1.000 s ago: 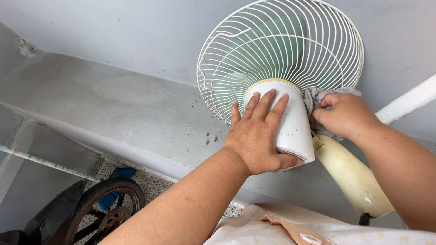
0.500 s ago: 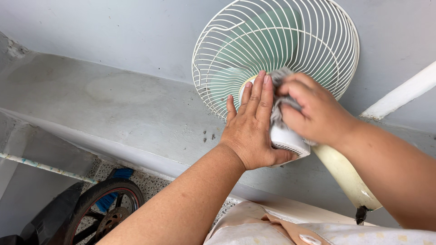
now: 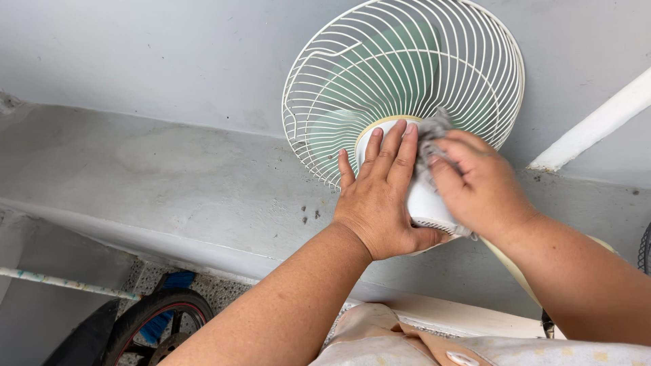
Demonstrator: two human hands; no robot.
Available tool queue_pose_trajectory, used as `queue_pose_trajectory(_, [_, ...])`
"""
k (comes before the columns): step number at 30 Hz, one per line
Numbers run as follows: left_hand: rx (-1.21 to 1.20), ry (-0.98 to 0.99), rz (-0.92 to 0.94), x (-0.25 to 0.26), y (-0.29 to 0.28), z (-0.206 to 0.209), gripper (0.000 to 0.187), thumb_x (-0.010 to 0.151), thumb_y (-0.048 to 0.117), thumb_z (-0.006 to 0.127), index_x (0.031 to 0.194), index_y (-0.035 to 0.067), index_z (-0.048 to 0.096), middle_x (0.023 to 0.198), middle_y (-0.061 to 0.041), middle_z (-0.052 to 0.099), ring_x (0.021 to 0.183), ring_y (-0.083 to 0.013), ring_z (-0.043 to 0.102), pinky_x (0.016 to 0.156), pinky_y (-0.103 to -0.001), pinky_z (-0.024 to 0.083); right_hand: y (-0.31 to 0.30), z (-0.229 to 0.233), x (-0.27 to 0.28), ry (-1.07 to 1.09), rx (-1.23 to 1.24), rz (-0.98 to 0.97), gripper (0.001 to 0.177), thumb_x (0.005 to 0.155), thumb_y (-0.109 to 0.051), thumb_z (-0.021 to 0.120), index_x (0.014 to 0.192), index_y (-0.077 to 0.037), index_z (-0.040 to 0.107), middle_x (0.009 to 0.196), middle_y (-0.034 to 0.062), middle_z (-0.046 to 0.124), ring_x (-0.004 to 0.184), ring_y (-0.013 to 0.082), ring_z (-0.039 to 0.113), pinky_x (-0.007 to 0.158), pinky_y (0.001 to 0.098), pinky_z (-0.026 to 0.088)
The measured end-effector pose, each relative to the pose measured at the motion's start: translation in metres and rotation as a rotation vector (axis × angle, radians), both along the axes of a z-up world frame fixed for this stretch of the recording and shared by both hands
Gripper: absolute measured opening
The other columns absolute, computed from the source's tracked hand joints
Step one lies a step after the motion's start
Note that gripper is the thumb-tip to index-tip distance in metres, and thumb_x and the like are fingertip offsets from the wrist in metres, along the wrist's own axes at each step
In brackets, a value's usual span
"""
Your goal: The person wipes the blades and the front and rear wire cages of a standing electric fan using a grey cloth. They rotate the fan head to access different areas and wipe the motor housing and control panel.
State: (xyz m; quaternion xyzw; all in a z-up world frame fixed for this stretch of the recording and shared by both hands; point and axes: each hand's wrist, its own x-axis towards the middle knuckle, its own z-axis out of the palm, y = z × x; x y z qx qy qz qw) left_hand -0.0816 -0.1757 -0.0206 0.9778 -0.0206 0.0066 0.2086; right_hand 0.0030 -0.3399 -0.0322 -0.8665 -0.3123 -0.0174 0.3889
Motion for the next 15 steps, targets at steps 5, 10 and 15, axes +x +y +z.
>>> queue_pose_trajectory(5, [-0.048, 0.029, 0.0, -0.004, 0.001, 0.008, 0.138, 0.052, 0.07, 0.087, 0.159, 0.017, 0.017, 0.166, -0.012, 0.016, 0.155, -0.0358, 0.005, 0.116, -0.075, -0.003, -0.016, -0.024, 0.021, 0.456, -0.249, -0.444, 0.028, 0.101, -0.022, 0.053, 0.116, -0.005, 0.07, 0.102, 0.019, 0.075, 0.091, 0.0282, 0.071, 0.084, 0.041, 0.053])
queue_pose_trajectory(10, [-0.066, 0.042, -0.032, -0.002, 0.002, 0.009, 0.134, 0.052, 0.068, 0.087, 0.157, 0.017, 0.022, 0.165, -0.013, 0.017, 0.154, -0.0356, 0.007, 0.116, -0.074, -0.003, -0.006, -0.019, 0.027, 0.045, 0.15, -0.245, 0.024, 0.104, -0.02, 0.057, 0.117, -0.004, 0.07, 0.112, 0.0156, 0.07, 0.099, 0.0277, 0.069, 0.086, 0.0402, 0.054])
queue_pose_trajectory(15, [-0.069, 0.017, -0.044, -0.004, 0.002, 0.007, 0.127, 0.054, 0.065, 0.087, 0.156, 0.016, 0.029, 0.165, -0.015, 0.02, 0.155, -0.0373, 0.009, 0.115, -0.076, -0.001, 0.028, 0.004, 0.064, -0.753, 0.027, -0.129, 0.022, 0.099, -0.007, 0.073, 0.121, -0.003, 0.069, 0.131, 0.0175, 0.058, 0.125, 0.039, 0.057, 0.108, 0.0491, 0.049])
